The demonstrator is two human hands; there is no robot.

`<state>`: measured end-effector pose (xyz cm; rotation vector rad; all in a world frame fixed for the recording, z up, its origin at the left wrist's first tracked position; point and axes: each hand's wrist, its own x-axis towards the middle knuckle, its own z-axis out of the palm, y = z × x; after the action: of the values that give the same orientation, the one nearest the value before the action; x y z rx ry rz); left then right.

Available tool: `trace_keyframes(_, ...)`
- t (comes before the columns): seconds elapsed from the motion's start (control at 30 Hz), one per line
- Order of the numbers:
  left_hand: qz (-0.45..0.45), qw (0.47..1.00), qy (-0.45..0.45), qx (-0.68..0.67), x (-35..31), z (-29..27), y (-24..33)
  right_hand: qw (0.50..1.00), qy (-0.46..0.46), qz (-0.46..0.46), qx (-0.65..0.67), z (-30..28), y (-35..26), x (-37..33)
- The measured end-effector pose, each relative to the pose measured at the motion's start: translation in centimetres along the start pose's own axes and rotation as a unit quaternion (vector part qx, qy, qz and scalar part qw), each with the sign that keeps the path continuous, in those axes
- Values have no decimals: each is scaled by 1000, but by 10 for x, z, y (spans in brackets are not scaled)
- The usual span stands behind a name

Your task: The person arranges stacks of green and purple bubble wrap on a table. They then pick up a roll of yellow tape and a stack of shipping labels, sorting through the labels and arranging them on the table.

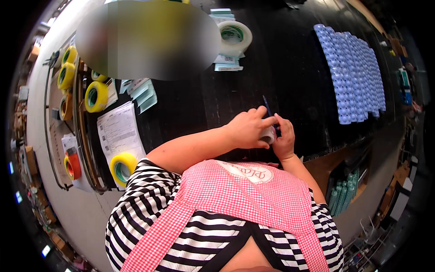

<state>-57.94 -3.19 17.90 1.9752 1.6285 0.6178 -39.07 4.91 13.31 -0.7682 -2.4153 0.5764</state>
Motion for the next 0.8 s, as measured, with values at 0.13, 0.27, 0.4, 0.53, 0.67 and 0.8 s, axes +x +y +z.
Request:
trace_keyframes(0.13, -35, 995, 7, -91, -20, 9, 1, 999, -42, 27, -3, 0, -7, 6)
trace_keyframes(0.27, -186, 958, 152, -154, -49, -7, -30, 991, -63, 70, 95, 12, -24, 20)
trace_keyframes(0.4, -305, 917, 244, -75, -91, -50, -85, 973, -117, 68, 187, 35, -52, 47)
trace_keyframes(0.53, -468, 873, 135, 6, -109, -114, -126, 960, -169, 34, 221, 80, -82, 73)
trace_keyframes(0.67, -514, 841, 170, 5, -90, -126, -157, 969, -145, -5, 201, 116, -110, 106)
trace_keyframes(0.8, -516, 839, 175, -6, -82, -114, -179, 979, -160, -48, 118, 135, -118, 121)
